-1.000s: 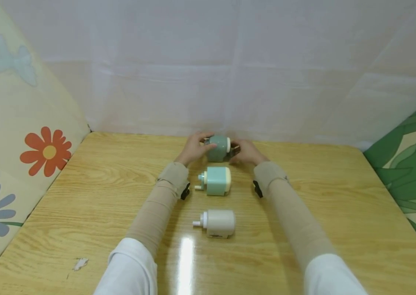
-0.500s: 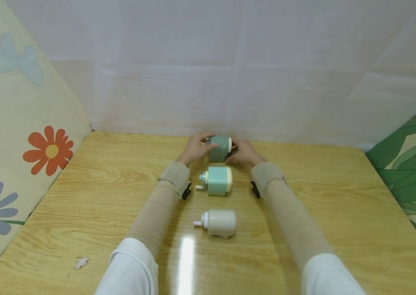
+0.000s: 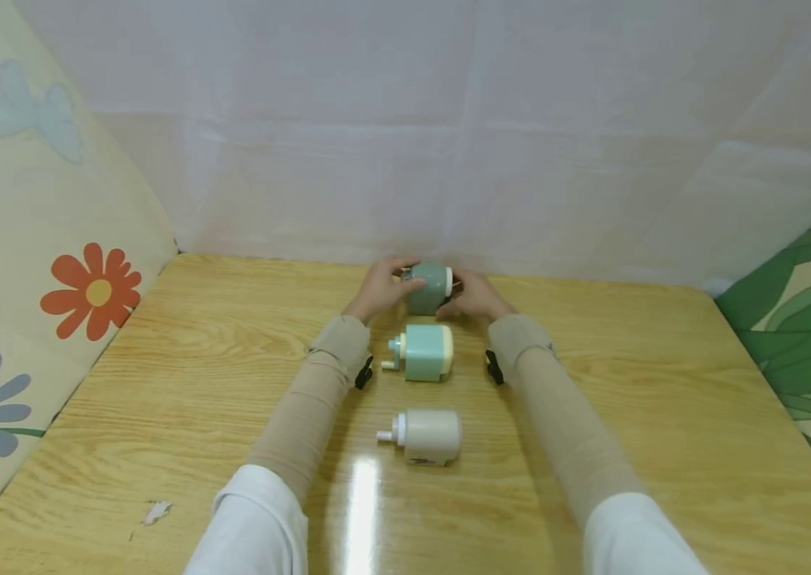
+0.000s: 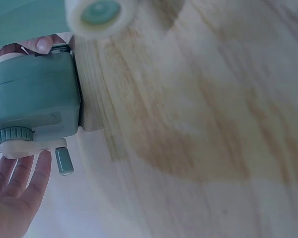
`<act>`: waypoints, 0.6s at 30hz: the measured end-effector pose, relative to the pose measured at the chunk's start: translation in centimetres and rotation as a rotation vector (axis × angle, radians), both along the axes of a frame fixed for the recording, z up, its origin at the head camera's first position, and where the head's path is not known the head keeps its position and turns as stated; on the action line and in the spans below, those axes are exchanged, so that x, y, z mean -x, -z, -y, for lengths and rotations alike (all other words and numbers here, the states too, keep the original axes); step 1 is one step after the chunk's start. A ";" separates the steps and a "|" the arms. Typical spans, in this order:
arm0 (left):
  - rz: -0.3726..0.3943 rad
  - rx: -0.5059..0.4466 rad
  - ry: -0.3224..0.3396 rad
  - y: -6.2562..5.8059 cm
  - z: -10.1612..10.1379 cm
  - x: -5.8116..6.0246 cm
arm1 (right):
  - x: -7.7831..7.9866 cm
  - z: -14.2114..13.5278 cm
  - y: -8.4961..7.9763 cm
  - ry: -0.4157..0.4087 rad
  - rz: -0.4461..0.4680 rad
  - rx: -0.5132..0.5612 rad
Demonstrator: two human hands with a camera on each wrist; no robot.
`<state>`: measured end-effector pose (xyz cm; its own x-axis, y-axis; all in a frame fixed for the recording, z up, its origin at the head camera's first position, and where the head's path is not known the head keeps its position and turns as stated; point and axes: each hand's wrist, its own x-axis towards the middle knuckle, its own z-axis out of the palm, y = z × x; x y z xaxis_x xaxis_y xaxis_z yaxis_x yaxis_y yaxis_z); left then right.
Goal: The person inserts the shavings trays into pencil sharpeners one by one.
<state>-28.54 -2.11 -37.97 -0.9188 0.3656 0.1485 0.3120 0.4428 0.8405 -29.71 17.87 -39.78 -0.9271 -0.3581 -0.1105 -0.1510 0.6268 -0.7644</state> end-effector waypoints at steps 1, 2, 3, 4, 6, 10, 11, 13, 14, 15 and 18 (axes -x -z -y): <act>0.000 0.000 0.002 0.0 0.0 0.0 | 0.0 0.0 0.1 0.001 -0.005 0.003; -0.004 0.002 0.005 0.0 -0.1 -0.1 | 0.0 -0.1 0.1 0.004 -0.013 0.002; -0.005 0.004 0.008 0.0 -0.2 -0.1 | -0.1 -0.1 0.2 0.006 -0.020 0.002; -0.005 0.006 0.010 0.0 -0.2 -0.1 | -0.1 -0.1 0.2 0.006 -0.028 -0.004; -0.004 0.006 0.019 0.0 -0.3 -0.3 | -0.2 -0.1 0.3 0.011 -0.036 -0.008; -0.009 0.005 0.031 0.0 -0.5 -0.4 | -0.3 -0.2 0.4 0.019 -0.038 -0.012; -0.013 0.006 0.032 0.0 -0.5 -0.3 | -0.3 -0.2 0.4 0.018 -0.036 -0.013; -0.016 0.006 0.032 0.0 -0.6 -0.3 | -0.2 -0.2 0.4 0.016 -0.033 -0.015; -0.018 0.006 0.031 0.1 -0.6 -0.2 | -0.2 -0.2 0.5 0.015 -0.030 -0.014; -0.021 0.007 0.030 0.1 -0.6 -0.2 | -0.2 -0.1 0.5 0.012 -0.030 -0.018; -0.035 0.029 0.034 0.2 -0.6 -0.1 | -0.3 -0.1 0.4 -0.003 -0.012 -0.016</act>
<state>-28.44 -1.55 -38.20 -0.9003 0.4011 0.1690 0.3561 0.4555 0.8159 -29.42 17.94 -40.19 -0.9275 -0.3588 -0.1048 -0.1619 0.6383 -0.7526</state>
